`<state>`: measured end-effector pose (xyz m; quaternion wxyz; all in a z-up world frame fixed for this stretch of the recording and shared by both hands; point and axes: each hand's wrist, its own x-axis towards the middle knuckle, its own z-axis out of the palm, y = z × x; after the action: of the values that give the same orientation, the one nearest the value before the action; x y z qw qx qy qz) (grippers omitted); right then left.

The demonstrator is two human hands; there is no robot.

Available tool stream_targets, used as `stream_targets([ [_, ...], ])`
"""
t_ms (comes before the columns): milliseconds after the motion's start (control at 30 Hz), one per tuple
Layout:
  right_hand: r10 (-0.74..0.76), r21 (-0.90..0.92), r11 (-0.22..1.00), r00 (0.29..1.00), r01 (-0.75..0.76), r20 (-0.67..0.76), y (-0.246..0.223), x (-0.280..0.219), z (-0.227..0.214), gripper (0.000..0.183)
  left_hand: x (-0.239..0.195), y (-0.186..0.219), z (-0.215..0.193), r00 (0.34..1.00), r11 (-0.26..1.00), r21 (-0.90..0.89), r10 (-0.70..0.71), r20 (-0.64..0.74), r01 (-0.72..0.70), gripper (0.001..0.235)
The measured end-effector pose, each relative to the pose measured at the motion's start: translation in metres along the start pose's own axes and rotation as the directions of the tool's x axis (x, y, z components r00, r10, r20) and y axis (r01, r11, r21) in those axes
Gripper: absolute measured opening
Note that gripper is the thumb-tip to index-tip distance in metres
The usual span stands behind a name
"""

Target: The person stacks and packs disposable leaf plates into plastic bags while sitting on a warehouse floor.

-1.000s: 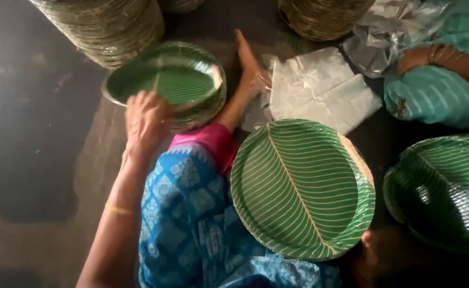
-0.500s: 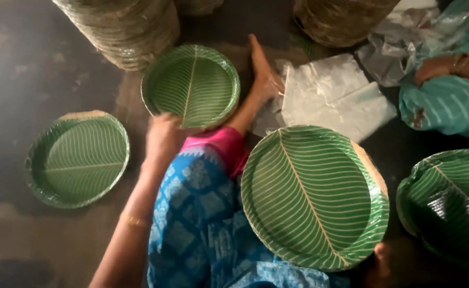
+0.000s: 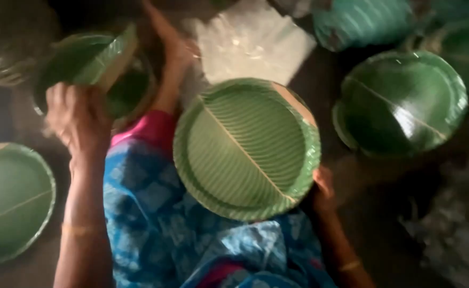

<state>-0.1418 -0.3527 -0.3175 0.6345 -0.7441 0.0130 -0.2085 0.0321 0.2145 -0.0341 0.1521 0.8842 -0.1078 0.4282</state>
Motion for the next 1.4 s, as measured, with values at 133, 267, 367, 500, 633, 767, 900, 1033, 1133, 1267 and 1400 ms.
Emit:
stream_targets([
  [133,0.426,0.554,0.742,0.903,-0.379,0.048,-0.084,0.026,0.024,0.026,0.006,0.121,-0.057,1.000,0.999,-0.039,-0.011,-0.016,0.010,0.006],
  [267,-0.102,-0.100,0.988,0.980,0.120,0.168,-0.236,0.068,0.060,0.031,-0.013,0.225,-0.105,0.959,0.945,-0.319,0.030,0.281,0.064,0.010],
  [367,0.064,-0.088,0.995,0.966,-0.043,0.249,-0.363,0.099,0.095,0.035,-0.014,0.264,-0.132,0.906,0.793,-0.568,0.051,0.421,0.220,0.010],
  [500,0.111,-0.414,0.908,0.915,0.066,0.388,-0.421,0.110,0.131,0.040,-0.013,0.258,-0.137,0.760,0.419,-0.658,-0.136,0.636,0.626,0.003],
  [633,-0.005,-0.259,0.948,0.824,0.184,0.567,-0.430,0.099,0.159,0.043,-0.044,0.210,-0.119,0.657,0.222,-0.619,-0.202,0.727,0.753,0.017],
  [767,0.009,-0.335,0.918,0.836,0.210,0.549,-0.413,0.102,0.173,0.052,-0.037,0.186,-0.143,0.633,0.125,-0.623,-0.233,0.738,0.772,0.015],
  [900,0.042,-0.432,0.874,0.850,0.224,0.526,-0.403,0.106,0.179,0.057,-0.054,0.128,-0.167,0.628,-0.048,-0.764,-0.538,0.562,0.643,0.022],
  [1033,0.006,-0.386,0.893,0.851,0.232,0.525,-0.423,0.094,0.189,0.057,-0.040,0.156,-0.183,0.711,-0.043,-0.817,-0.468,0.525,0.575,0.024],
  [1133,-0.041,-0.361,0.894,0.849,0.267,0.526,-0.427,0.083,0.195,0.054,-0.024,0.197,-0.184,0.631,0.055,-0.663,-0.375,0.680,0.747,0.034],
  [1267,-0.027,-0.363,0.900,0.862,0.241,0.506,-0.424,0.077,0.192,0.054,-0.020,0.224,-0.177,0.668,0.293,-0.602,-0.264,0.695,0.743,0.030],
  [1400,0.054,-0.346,0.928,0.870,0.137,0.490,-0.419,0.074,0.184,0.057,-0.028,0.216,-0.173,0.630,0.166,-0.609,-0.254,0.734,0.776,0.017],
])
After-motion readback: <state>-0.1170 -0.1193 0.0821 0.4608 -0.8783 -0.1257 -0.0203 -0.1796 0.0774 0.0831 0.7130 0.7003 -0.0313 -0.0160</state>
